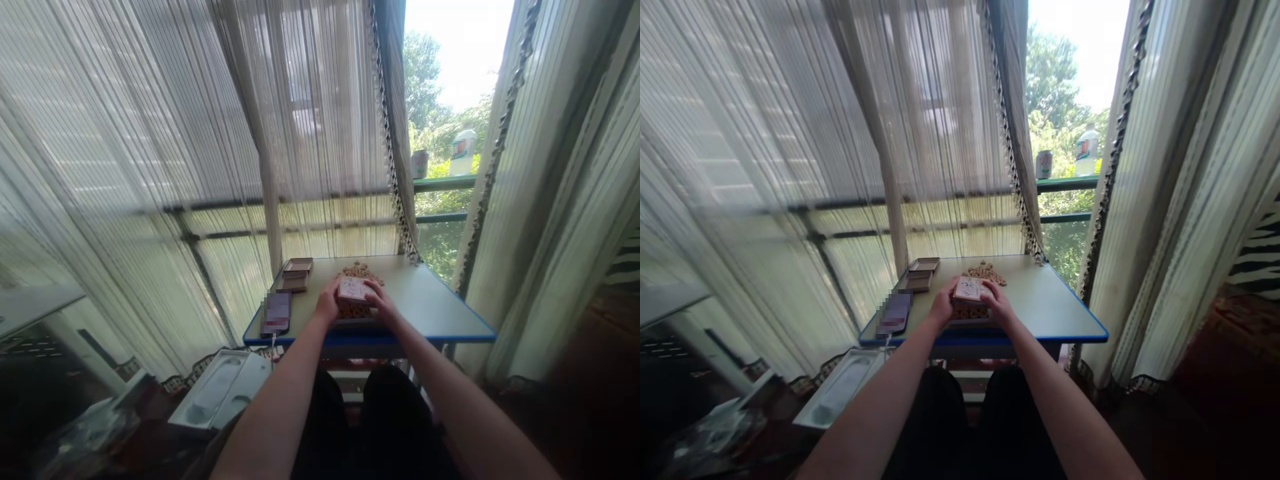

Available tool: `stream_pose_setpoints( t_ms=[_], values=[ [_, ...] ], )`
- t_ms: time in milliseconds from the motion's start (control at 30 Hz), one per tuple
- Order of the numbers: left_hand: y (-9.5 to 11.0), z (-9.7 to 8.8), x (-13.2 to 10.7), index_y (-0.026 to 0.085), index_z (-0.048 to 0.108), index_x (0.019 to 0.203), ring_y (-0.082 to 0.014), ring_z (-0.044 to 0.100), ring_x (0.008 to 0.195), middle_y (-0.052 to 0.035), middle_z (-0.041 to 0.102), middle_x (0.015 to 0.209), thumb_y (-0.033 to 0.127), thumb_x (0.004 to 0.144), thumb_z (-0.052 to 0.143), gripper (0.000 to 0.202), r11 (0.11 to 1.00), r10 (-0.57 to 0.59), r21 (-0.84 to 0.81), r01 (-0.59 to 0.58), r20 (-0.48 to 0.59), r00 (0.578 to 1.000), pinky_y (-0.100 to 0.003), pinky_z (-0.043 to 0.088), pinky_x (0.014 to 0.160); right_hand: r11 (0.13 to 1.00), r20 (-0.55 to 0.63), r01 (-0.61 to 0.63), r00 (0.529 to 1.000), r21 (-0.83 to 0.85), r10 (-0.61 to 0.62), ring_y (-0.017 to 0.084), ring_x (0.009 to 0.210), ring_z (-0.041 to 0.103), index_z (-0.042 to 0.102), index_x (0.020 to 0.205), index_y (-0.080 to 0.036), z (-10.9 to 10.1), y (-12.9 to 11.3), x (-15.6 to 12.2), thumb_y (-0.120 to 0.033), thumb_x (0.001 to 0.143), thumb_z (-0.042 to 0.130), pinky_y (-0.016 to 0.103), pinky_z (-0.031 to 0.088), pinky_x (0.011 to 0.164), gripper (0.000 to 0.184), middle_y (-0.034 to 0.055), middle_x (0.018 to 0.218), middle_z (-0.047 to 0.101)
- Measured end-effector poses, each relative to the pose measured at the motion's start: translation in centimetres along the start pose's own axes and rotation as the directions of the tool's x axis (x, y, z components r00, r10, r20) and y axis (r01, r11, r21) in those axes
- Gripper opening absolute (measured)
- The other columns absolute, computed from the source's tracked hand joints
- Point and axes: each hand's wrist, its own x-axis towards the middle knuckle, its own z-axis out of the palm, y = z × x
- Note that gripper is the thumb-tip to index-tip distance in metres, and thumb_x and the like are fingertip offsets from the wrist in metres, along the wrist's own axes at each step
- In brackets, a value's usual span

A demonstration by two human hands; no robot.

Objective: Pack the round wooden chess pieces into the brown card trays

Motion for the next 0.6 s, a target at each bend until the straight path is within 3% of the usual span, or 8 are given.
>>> stream_pose_setpoints(
  t_ms=[133,333,600],
  values=[
    [-1.0,-0.7,-0.8,0.016,0.051,0.123,-0.0236,0.046,0.118,-0.0066,0.054,0.125,0.004,0.069,0.051,0.056,0.994,-0.081,-0.076,0.081,0.004,0.997,-0.04,0.031,0.105,0.97,0.101,0.069,0.994,-0.234,-0.047,0.027,0.133,0.018,0.049,0.122,-0.016,0.5,0.9,-0.3,-0.049,0.069,0.052,0.043,0.017,0.107,0.062,0.0126,0.143,0.027],
    [-2.4,-1.0,-1.8,0.014,0.036,0.134,-0.0242,0.053,0.11,-0.0111,0.054,0.124,0.012,0.069,0.057,0.068,0.988,-0.149,-0.028,0.149,0.019,0.989,-0.037,0.04,0.098,0.894,0.208,0.113,0.978,-0.433,-0.023,0.026,0.134,0.017,0.042,0.13,-0.018,1.0,0.4,-0.9,-0.046,0.073,0.049,0.043,0.018,0.107,0.063,0.0126,0.146,0.019],
    [-2.4,-1.3,-2.2,0.019,0.051,0.122,-0.0235,0.045,0.119,-0.0058,0.053,0.126,0.007,0.067,0.055,0.057,0.994,-0.089,0.074,0.084,0.069,0.994,-0.037,0.033,0.104,0.875,0.195,0.096,0.981,-0.474,-0.002,0.027,0.133,0.02,0.044,0.129,-0.016,0.8,-0.3,-1.3,-0.044,0.075,0.048,0.042,0.02,0.106,0.061,0.0136,0.144,0.023]
  ],
)
